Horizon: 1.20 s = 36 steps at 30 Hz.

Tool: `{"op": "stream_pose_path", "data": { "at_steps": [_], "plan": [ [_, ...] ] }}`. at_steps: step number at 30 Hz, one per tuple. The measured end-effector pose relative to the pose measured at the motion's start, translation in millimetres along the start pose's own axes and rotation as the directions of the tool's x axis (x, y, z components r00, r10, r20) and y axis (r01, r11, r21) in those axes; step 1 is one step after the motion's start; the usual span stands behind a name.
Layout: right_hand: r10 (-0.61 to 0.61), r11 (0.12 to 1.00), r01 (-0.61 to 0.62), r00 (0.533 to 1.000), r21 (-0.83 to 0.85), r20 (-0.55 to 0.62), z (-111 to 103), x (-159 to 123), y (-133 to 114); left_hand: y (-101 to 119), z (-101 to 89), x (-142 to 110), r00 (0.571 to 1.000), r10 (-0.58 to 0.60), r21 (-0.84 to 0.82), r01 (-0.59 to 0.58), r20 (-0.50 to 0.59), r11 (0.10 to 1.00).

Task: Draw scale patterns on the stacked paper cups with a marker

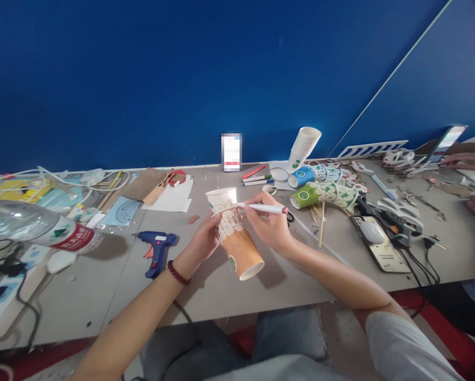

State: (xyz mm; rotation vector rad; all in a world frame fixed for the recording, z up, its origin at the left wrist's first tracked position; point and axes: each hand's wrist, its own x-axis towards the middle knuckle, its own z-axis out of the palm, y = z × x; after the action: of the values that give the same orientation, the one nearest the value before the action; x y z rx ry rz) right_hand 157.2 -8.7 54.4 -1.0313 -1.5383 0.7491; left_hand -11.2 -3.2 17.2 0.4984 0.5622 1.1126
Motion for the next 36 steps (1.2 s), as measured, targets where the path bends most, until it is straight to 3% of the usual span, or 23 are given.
{"op": "stream_pose_path", "data": {
  "at_steps": [12,22,29,36],
  "plan": [
    [0.025,0.999,-0.024,0.999,-0.024,0.041,-1.9,1.5,-1.3,-1.8,-3.6,0.2,0.999,-0.019,0.08,0.016,0.043,0.997],
    [-0.017,0.993,0.022,0.999,-0.112,0.038,-2.7,2.6,-9.3,-7.1,-13.4,7.9,1.0,-0.027,0.146,0.029,-0.014,0.989],
    [-0.058,0.993,0.063,0.997,-0.096,0.056,-2.4,2.3,-7.0,-7.4,-16.5,5.6,0.999,0.0,0.064,-0.002,0.038,0.998],
    [-0.054,0.992,0.061,0.996,-0.114,0.065,-3.2,4.6,-5.8,-5.7,-14.3,6.3,1.0,-0.002,0.024,0.002,-0.005,1.0]
  ]
}}
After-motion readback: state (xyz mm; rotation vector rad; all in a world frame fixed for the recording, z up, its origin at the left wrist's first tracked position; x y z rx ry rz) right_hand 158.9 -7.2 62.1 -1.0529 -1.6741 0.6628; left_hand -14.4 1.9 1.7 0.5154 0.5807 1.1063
